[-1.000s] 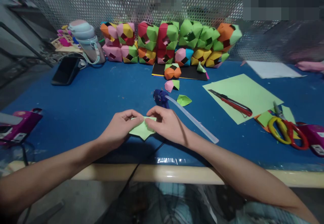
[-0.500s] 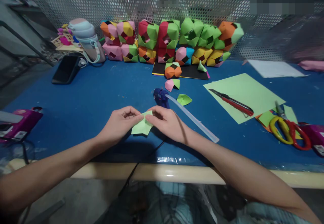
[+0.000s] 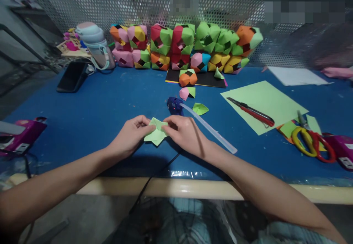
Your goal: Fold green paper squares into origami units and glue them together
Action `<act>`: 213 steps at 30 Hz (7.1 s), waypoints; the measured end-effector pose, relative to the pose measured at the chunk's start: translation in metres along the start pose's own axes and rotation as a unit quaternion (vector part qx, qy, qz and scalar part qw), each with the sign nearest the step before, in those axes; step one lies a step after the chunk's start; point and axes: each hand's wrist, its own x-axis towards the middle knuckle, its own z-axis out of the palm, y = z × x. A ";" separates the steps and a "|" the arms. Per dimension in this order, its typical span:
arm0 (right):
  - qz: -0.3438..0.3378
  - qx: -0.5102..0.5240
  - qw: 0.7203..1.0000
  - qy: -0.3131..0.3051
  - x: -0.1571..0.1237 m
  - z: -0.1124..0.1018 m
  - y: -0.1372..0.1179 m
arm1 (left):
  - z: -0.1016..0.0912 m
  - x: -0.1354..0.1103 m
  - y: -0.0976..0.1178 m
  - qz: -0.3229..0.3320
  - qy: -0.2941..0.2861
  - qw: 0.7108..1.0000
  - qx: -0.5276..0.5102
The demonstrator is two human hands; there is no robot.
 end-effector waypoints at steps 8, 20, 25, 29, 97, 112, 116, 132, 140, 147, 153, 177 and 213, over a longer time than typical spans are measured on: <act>-0.037 -0.005 0.999 0.007 0.000 0.005 0.004 | 0.003 -0.003 0.005 0.002 -0.067 0.997 0.030; -0.004 0.026 0.999 0.041 0.001 0.013 0.001 | 0.007 -0.005 0.004 0.030 0.027 0.996 0.077; 0.043 0.041 0.998 0.032 0.001 0.017 0.003 | 0.007 -0.005 0.003 0.046 0.051 0.992 0.107; 0.027 0.050 0.997 0.044 0.001 0.019 0.004 | 0.008 -0.006 0.004 0.042 0.041 0.993 0.101; -0.057 -0.211 0.976 0.011 -0.006 0.000 0.006 | -0.009 0.014 -0.001 0.083 0.117 0.984 0.105; -0.050 -0.238 0.970 0.008 -0.006 -0.002 0.005 | -0.009 0.015 -0.002 0.105 0.102 0.981 0.127; -0.059 -0.229 0.972 0.004 -0.006 -0.003 0.003 | -0.008 0.013 0.001 0.103 0.106 0.980 0.136; -0.052 -0.237 0.970 0.004 -0.008 -0.005 0.002 | -0.008 0.013 -0.001 0.096 0.101 0.983 0.116; -0.048 -0.231 0.972 0.011 -0.009 -0.008 0.001 | -0.008 0.013 0.000 0.088 0.114 0.984 0.107; -0.082 -0.215 0.973 0.015 -0.009 -0.006 0.003 | -0.008 0.013 0.000 0.104 0.098 0.982 0.123; -0.029 -0.146 0.988 0.048 -0.005 -0.011 0.005 | -0.008 0.013 0.001 0.063 0.133 0.987 0.066; 0.088 0.009 0.995 -0.036 -0.012 -0.018 -0.023 | 0.004 -0.002 0.001 -0.019 0.026 0.994 -0.109; -0.069 0.032 0.996 0.043 -0.007 0.010 -0.005 | 0.004 -0.007 0.012 -0.051 -0.051 0.995 -0.075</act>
